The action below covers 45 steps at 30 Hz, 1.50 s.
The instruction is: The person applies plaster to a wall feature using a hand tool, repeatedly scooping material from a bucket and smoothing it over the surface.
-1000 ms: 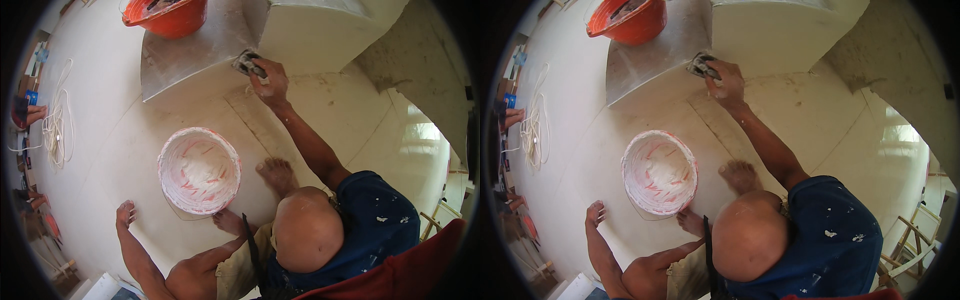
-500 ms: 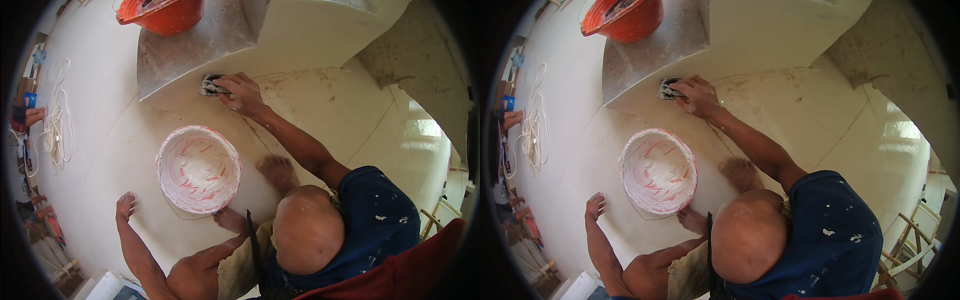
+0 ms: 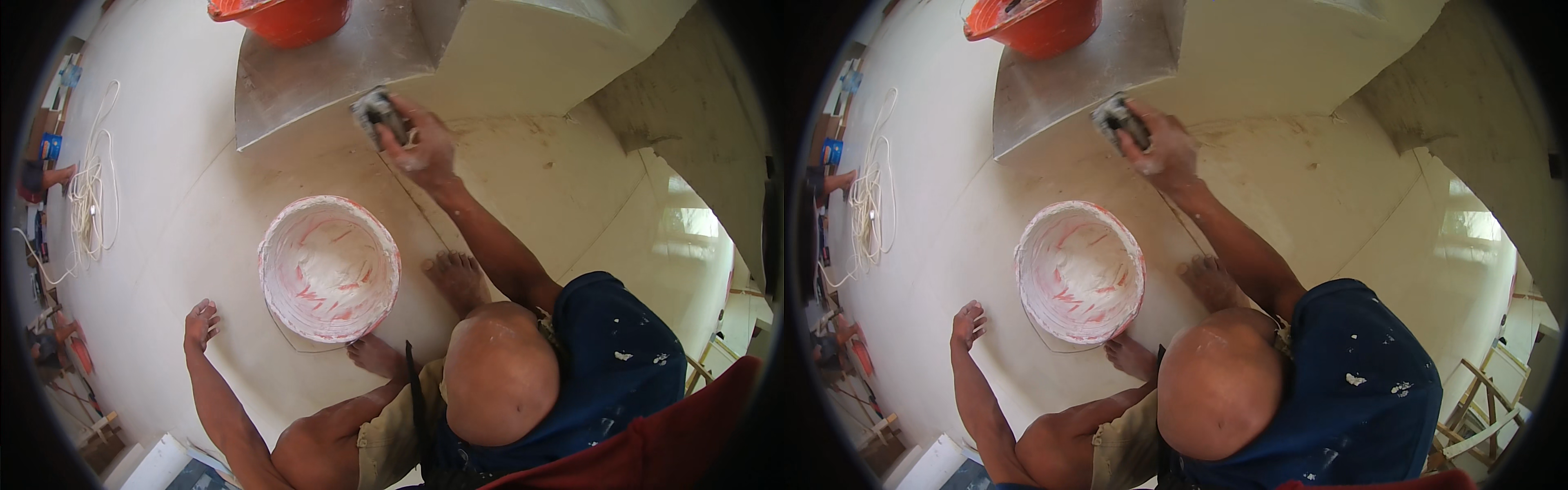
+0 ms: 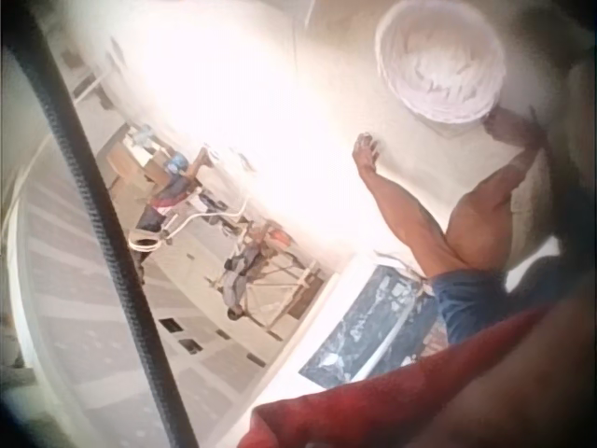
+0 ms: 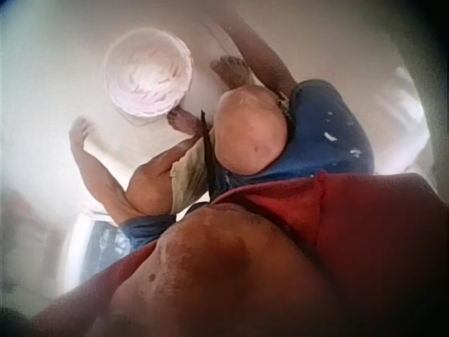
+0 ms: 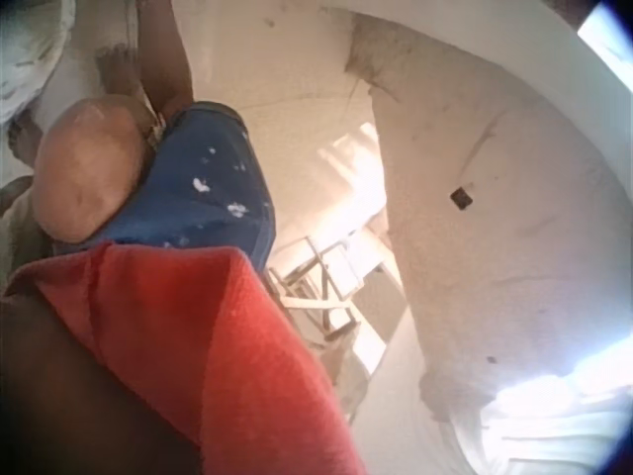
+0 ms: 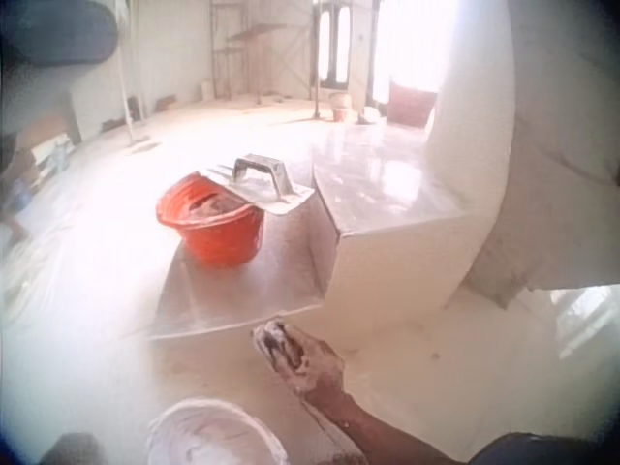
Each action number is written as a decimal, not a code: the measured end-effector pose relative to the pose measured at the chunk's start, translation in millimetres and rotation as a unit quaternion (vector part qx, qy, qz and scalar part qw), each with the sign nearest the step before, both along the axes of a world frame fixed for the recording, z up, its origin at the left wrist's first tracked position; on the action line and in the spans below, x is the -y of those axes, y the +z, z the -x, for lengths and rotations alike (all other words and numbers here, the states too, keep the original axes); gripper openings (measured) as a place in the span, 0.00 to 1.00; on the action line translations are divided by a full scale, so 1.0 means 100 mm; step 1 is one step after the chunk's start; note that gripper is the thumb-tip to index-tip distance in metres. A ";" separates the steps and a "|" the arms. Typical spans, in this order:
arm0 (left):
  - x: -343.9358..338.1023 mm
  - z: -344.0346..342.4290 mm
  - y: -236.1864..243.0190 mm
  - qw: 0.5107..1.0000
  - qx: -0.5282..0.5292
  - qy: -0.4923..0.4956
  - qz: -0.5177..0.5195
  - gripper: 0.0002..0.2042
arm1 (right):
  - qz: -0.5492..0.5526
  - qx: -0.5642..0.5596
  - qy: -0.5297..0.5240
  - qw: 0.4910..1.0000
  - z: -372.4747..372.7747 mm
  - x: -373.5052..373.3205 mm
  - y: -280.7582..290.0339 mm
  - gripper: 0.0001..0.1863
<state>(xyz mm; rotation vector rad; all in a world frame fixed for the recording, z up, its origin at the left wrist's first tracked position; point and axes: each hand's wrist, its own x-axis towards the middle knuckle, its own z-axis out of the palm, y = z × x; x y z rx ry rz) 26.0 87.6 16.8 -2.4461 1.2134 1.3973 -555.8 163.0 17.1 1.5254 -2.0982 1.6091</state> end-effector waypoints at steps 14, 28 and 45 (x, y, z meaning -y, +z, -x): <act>0.01 -0.05 -0.08 1.000 0.010 -0.003 -0.004 0.32 | -0.007 -0.017 -0.080 0.997 0.24 0.12 0.27 0.16; -0.15 -0.25 -0.05 1.000 0.017 0.020 -0.012 0.31 | -0.031 0.005 0.063 0.998 -0.40 0.28 0.22 0.18; -0.08 -0.26 0.01 1.000 0.006 0.017 0.009 0.31 | 0.080 -0.057 0.130 0.987 -0.35 0.39 -0.29 0.19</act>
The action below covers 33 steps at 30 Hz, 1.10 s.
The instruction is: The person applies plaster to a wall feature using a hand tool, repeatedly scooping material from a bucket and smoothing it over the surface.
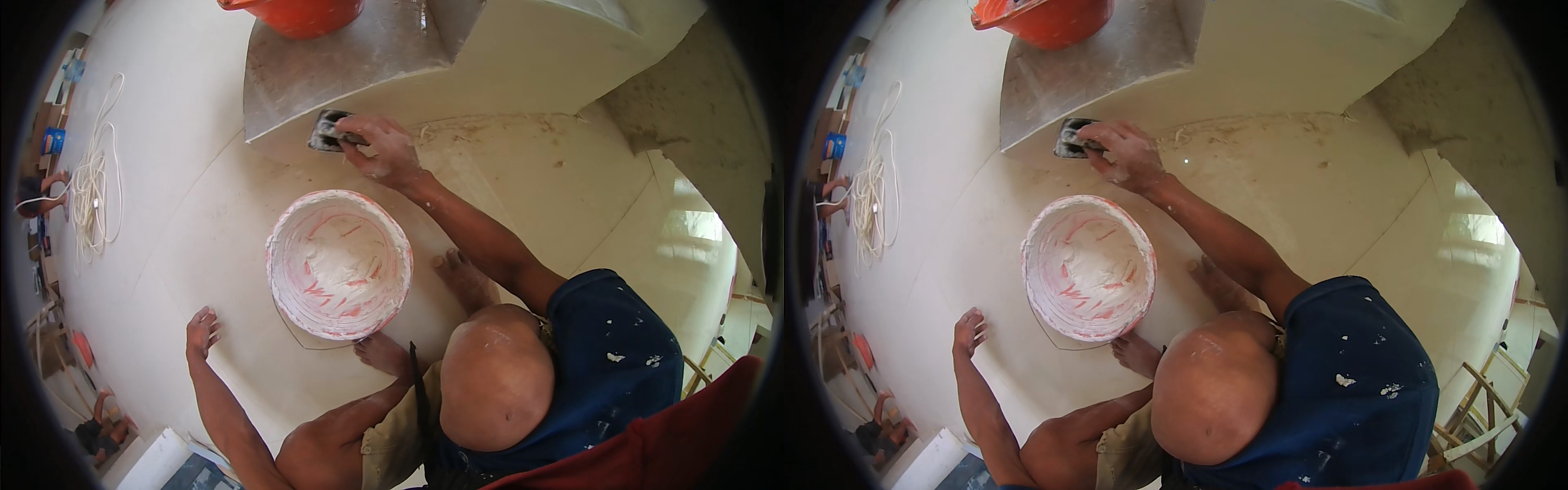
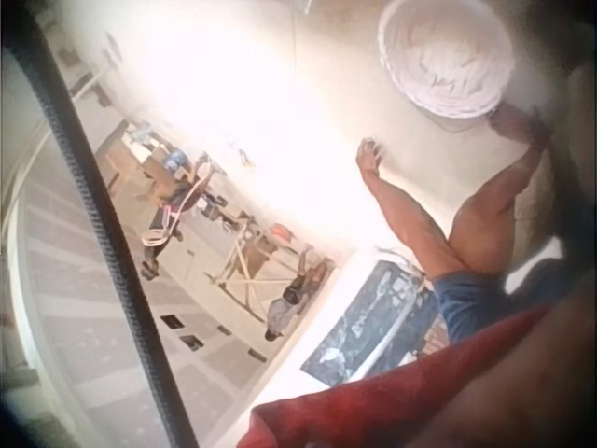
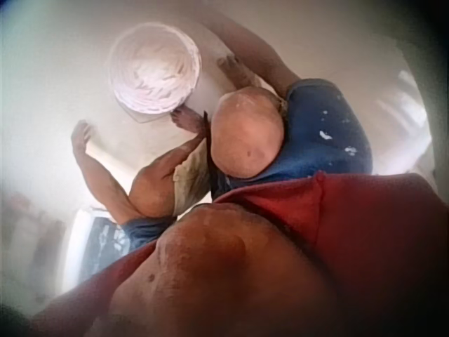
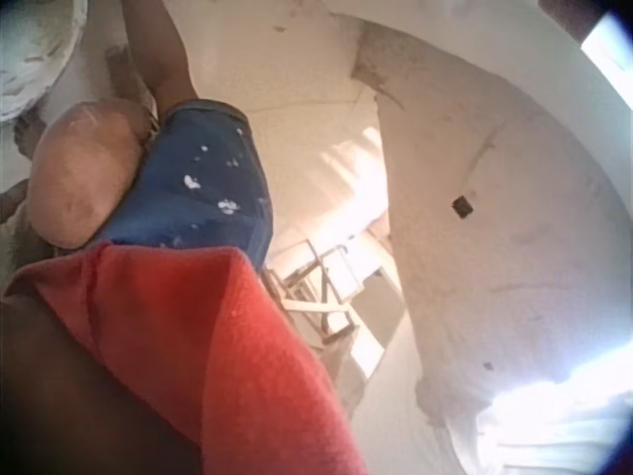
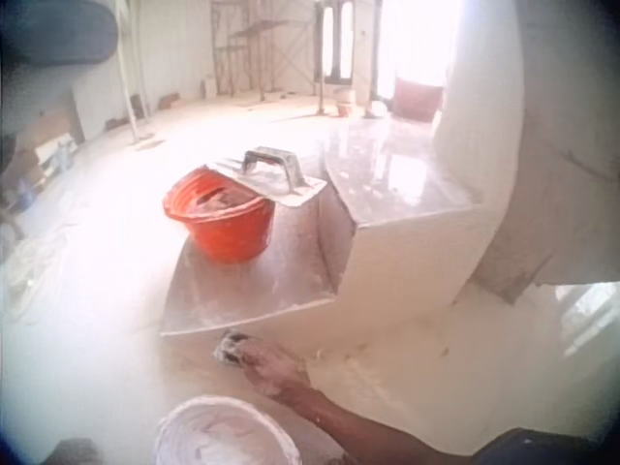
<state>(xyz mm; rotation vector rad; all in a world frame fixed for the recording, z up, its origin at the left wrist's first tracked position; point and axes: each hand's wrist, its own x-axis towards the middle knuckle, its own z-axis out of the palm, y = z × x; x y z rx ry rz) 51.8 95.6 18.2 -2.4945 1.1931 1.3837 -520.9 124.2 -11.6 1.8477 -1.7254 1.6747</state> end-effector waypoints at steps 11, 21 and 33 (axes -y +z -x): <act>-0.42 -0.51 0.06 0.994 0.049 0.046 -0.082 0.28 | 0.034 0.115 -0.205 0.971 0.50 -0.15 -0.30 0.21; -0.08 -0.21 0.10 1.000 0.020 0.019 -0.003 0.31 | 0.025 0.129 -0.136 0.982 0.38 -0.23 -0.45 0.20; 0.23 0.06 0.10 0.999 -0.010 -0.022 0.025 0.32 | -0.004 -0.005 -0.163 0.987 0.38 -0.13 -0.57 0.18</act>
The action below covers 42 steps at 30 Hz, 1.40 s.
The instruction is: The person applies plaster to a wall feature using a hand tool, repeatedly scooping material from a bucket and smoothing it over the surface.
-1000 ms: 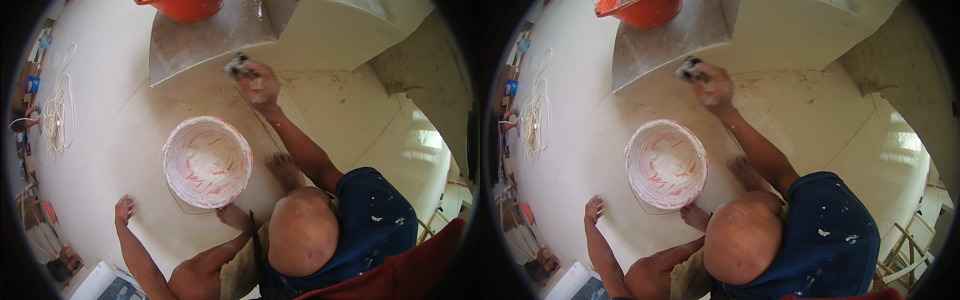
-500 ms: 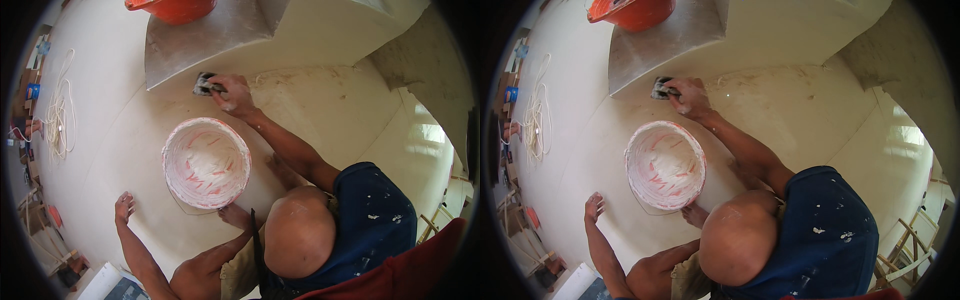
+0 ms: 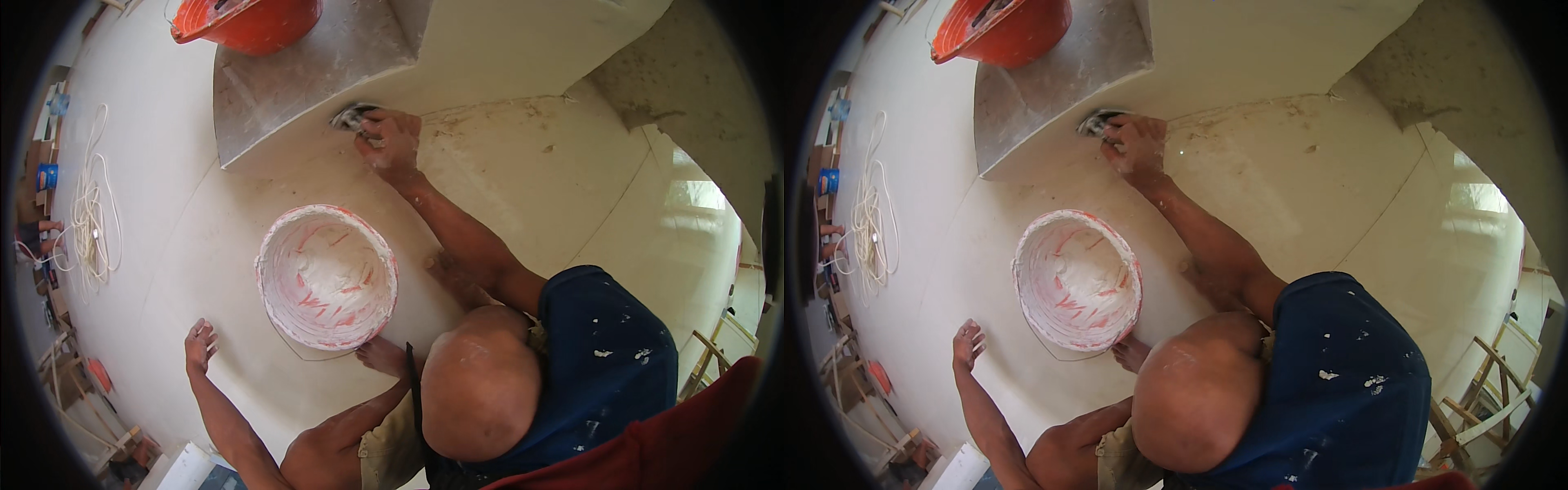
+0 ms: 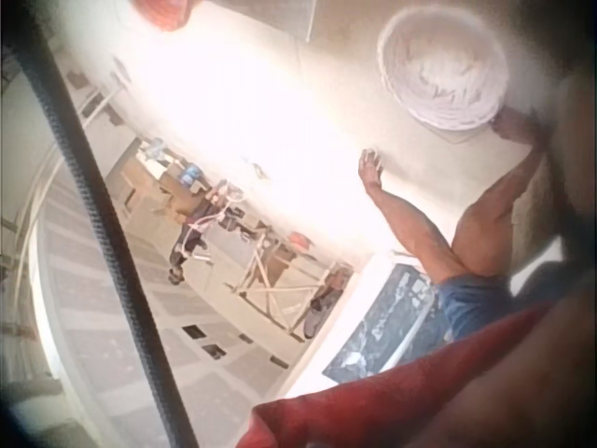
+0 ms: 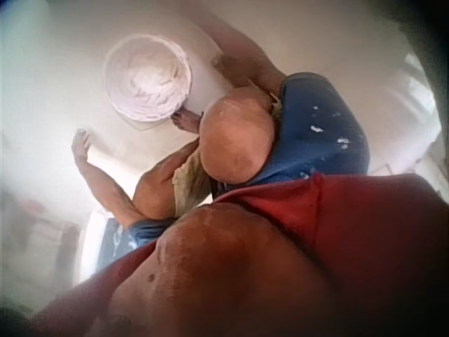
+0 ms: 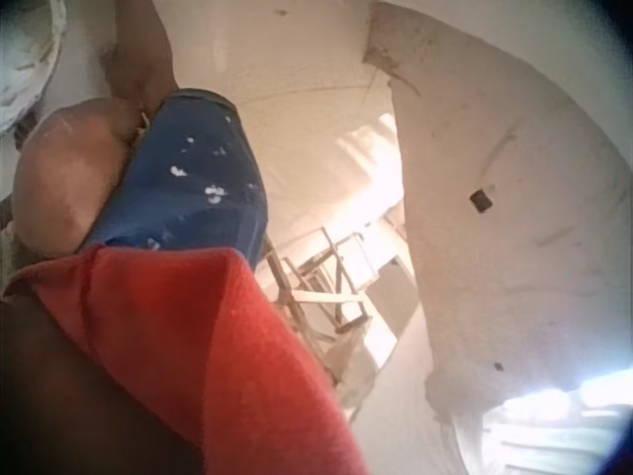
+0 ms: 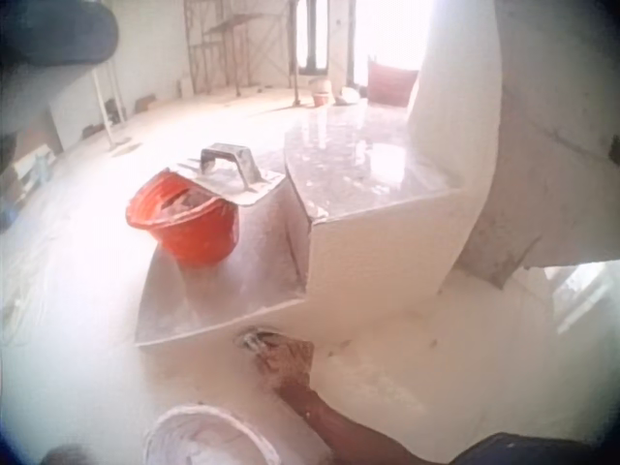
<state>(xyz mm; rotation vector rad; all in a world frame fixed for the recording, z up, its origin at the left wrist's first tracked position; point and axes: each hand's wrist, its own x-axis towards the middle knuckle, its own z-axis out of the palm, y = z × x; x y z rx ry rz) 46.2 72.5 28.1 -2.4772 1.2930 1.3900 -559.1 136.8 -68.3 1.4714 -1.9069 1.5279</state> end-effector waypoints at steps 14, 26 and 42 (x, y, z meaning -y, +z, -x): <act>-0.79 -0.51 -0.12 0.981 0.072 0.071 -0.164 0.27 | 0.217 0.341 -0.260 0.877 2.17 -0.82 -0.08 0.20; -0.12 0.10 -0.06 0.999 0.016 0.026 -0.039 0.29 | 0.051 -0.071 -0.052 0.995 0.74 -0.27 0.38 0.22; -0.37 0.03 0.00 0.993 0.064 0.055 -0.084 0.24 | 0.251 0.385 -0.100 0.882 2.05 -0.76 0.25 0.18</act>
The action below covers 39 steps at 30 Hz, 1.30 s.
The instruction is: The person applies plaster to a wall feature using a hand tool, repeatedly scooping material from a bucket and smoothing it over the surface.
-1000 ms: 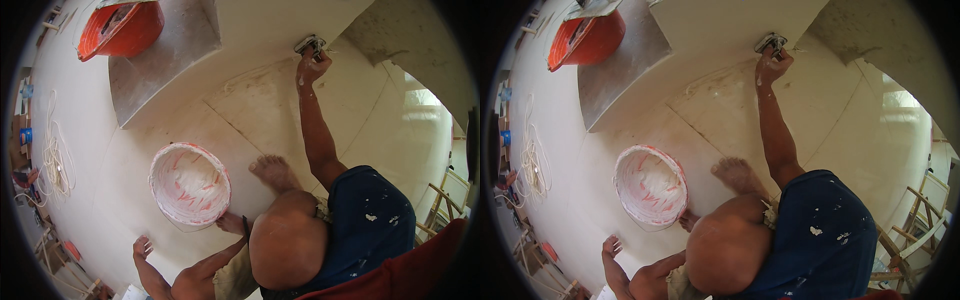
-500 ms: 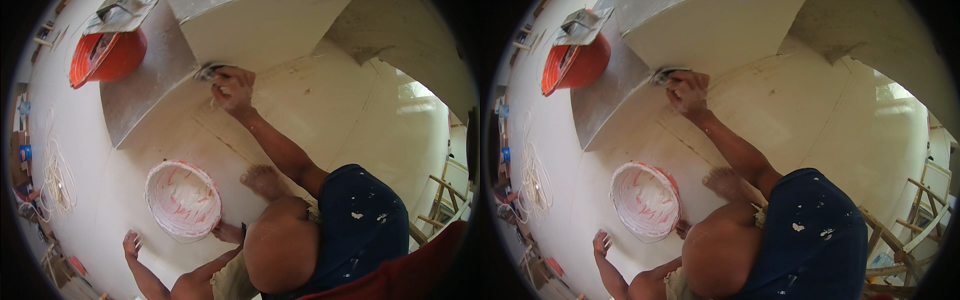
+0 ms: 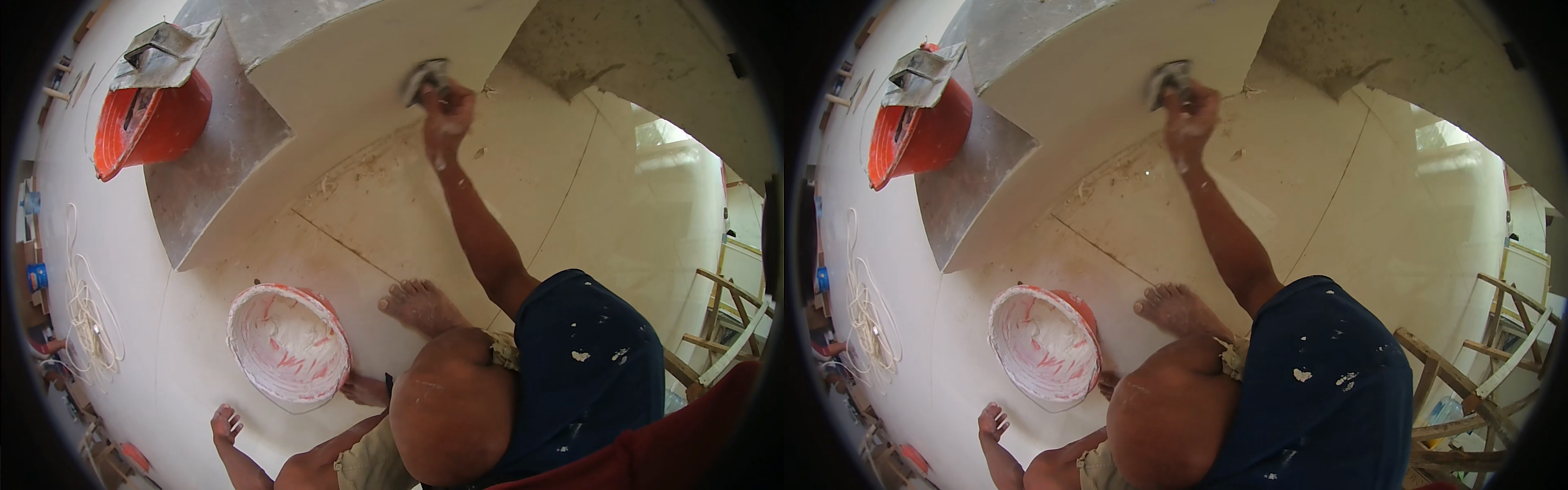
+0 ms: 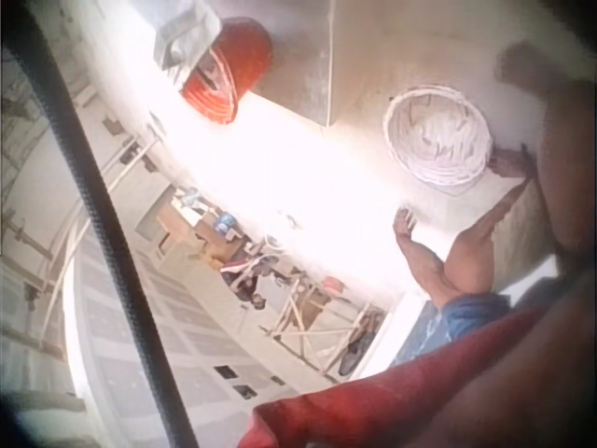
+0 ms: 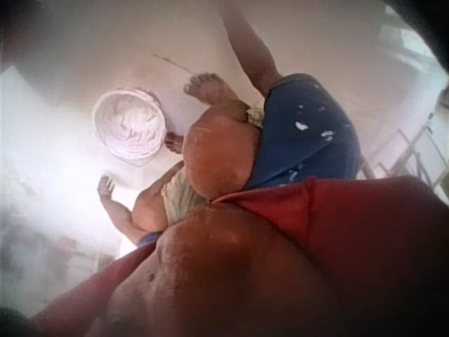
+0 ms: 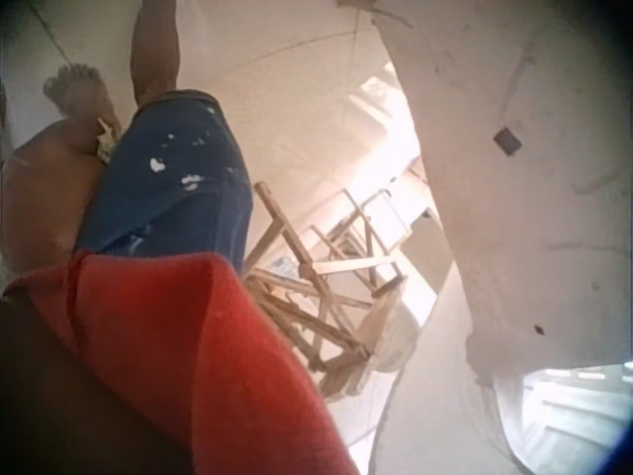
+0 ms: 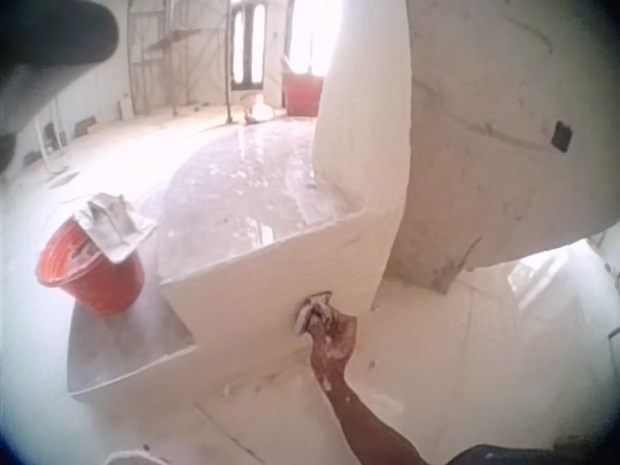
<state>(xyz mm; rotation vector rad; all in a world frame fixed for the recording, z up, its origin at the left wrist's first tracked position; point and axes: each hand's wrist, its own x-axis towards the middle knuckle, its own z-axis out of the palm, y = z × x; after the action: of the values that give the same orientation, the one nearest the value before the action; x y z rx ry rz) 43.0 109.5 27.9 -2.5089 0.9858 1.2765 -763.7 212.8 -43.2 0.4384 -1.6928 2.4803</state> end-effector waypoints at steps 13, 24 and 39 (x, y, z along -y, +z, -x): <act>0.21 0.47 0.14 0.998 -0.031 -0.053 0.012 0.22 | 0.098 0.405 0.000 0.909 -0.21 -0.14 -0.12 0.16; 0.24 0.30 0.13 0.999 -0.034 -0.026 0.011 0.22 | -0.107 -0.151 0.055 0.981 -1.10 0.25 0.44 0.17; 0.19 0.34 0.13 0.999 0.006 -0.048 0.006 0.23 | 0.123 0.074 0.037 0.989 -0.30 0.09 0.30 0.18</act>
<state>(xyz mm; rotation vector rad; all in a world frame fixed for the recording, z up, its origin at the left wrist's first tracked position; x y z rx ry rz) 8.8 90.5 41.0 -2.4427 1.1016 1.2297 -733.3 204.2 -13.1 0.3010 -1.4115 2.7922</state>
